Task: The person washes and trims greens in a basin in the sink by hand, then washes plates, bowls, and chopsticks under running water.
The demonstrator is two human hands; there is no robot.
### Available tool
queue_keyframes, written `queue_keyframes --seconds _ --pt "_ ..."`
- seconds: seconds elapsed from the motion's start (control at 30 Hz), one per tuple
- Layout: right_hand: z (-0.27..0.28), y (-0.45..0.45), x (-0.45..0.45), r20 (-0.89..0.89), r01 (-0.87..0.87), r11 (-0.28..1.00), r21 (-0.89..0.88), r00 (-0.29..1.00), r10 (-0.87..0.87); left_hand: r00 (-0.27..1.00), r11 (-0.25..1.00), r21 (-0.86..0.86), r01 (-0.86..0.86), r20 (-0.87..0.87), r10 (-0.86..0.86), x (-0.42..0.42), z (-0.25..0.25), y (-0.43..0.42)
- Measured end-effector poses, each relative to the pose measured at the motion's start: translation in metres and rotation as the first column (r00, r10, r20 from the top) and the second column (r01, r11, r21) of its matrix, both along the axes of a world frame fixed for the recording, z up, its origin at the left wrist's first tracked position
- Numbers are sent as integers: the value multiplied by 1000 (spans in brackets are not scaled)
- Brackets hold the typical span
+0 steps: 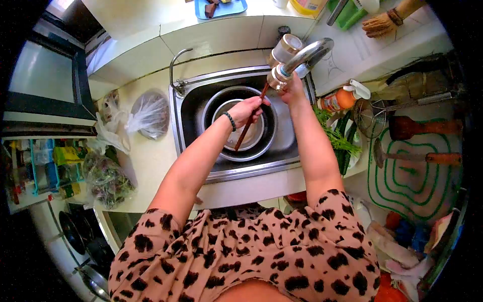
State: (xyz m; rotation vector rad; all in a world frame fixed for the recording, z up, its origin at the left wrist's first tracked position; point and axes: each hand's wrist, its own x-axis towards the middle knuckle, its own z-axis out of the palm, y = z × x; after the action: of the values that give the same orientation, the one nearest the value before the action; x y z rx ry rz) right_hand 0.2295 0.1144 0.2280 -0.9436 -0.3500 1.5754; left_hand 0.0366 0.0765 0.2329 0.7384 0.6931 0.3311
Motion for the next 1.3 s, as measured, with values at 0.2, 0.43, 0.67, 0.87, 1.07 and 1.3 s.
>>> queue_keyframes --seconds 0.2,0.43,0.67,0.87,1.07,1.3 --pt "4 3 -4 4 80 993 -81 997 -80 999 994 112 8 -49 -3 2 -8 5" --pt "-12 -32 -29 -56 -56 981 184 996 67 996 998 51 -45 -75 49 0 -19 3" --pt "-16 -49 -73 141 86 988 128 985 -104 972 870 488 -68 -164 168 -3 -41 -2" --pt "-5 -47 -83 -1 179 979 102 984 -180 934 884 436 -167 -219 284 10 -44 -17" --pt "25 -63 -110 588 -34 930 367 783 -203 847 879 -203 -432 244 473 42 -40 5" --pt "45 -64 -117 315 171 978 116 928 -200 846 845 50 -533 64 530 50 6 18"
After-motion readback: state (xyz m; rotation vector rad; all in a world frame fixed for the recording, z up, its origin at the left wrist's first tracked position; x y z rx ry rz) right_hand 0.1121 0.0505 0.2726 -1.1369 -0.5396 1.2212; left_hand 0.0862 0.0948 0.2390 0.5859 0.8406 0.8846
